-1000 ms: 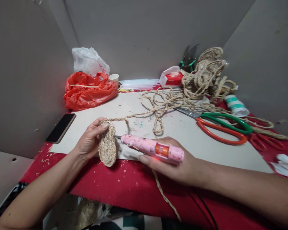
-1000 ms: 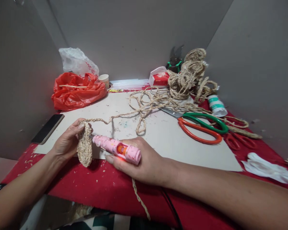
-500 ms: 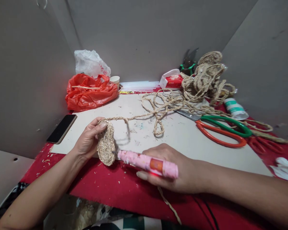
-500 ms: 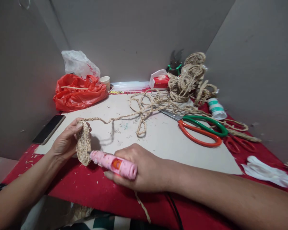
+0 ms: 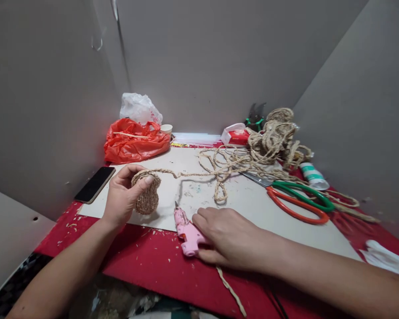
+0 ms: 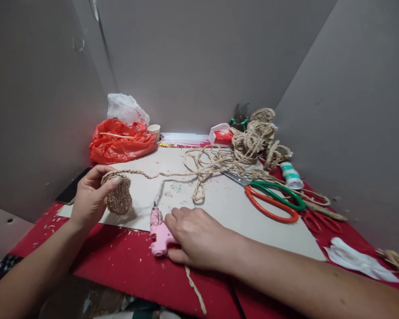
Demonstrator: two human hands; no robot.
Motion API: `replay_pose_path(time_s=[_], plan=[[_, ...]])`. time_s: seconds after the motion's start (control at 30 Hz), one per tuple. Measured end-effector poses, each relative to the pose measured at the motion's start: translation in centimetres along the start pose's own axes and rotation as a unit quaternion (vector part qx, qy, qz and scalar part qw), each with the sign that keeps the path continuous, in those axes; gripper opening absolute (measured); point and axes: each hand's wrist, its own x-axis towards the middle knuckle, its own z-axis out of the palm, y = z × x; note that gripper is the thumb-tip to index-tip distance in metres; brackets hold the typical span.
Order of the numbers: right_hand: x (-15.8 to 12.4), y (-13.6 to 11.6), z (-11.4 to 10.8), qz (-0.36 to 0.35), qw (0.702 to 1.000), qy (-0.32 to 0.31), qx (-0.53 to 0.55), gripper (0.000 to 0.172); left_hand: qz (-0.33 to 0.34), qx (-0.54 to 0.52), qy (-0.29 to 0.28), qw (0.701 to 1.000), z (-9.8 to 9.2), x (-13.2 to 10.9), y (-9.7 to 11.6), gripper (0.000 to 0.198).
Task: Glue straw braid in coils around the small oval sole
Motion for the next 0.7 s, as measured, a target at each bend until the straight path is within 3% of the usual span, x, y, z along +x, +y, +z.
replay_pose_path(time_s=[0.1,0.17,0.23,0.3,0.4,0.53,0.6,0.7], plan=[[-0.7,0.0,-2.7,-0.012,0.999,0.014,0.044,0.029,0.004,-0.003,0.000,1.000,0.1,-0.3,0.3,0.021],[-0.6,0.1,-4.5,-0.021,0.984,0.151,0.089,0.022,0.001,-0.006,-0.004,1.000,0.3,-0.6,0.7,0.021],[0.3,0.2,-5.5,-0.026,0.940,0.318,0.123,0.016,-0.004,-0.008,-0.005,1.000,0.4,-0.9,1.0,0.021],[1.9,0.3,-5.9,-0.040,0.905,0.396,0.151,0.021,-0.009,-0.010,-0.003,1.000,0.5,-1.1,1.2,0.022],[4.4,0.5,-5.6,-0.063,0.897,0.362,0.246,0.026,-0.017,-0.012,-0.014,1.000,0.6,-1.2,1.2,0.022],[5.9,0.4,-4.9,-0.065,0.880,0.313,0.350,0.009,-0.036,-0.014,-0.038,0.999,0.5,-1.2,1.1,0.022],[6.1,0.3,-4.5,-0.076,0.874,0.352,0.327,0.004,-0.050,-0.025,-0.044,0.997,0.5,-1.1,1.1,0.022],[6.2,0.1,-3.6,-0.135,0.862,0.442,0.209,0.009,-0.075,-0.053,-0.051,0.995,0.4,-1.0,1.1,0.023]])
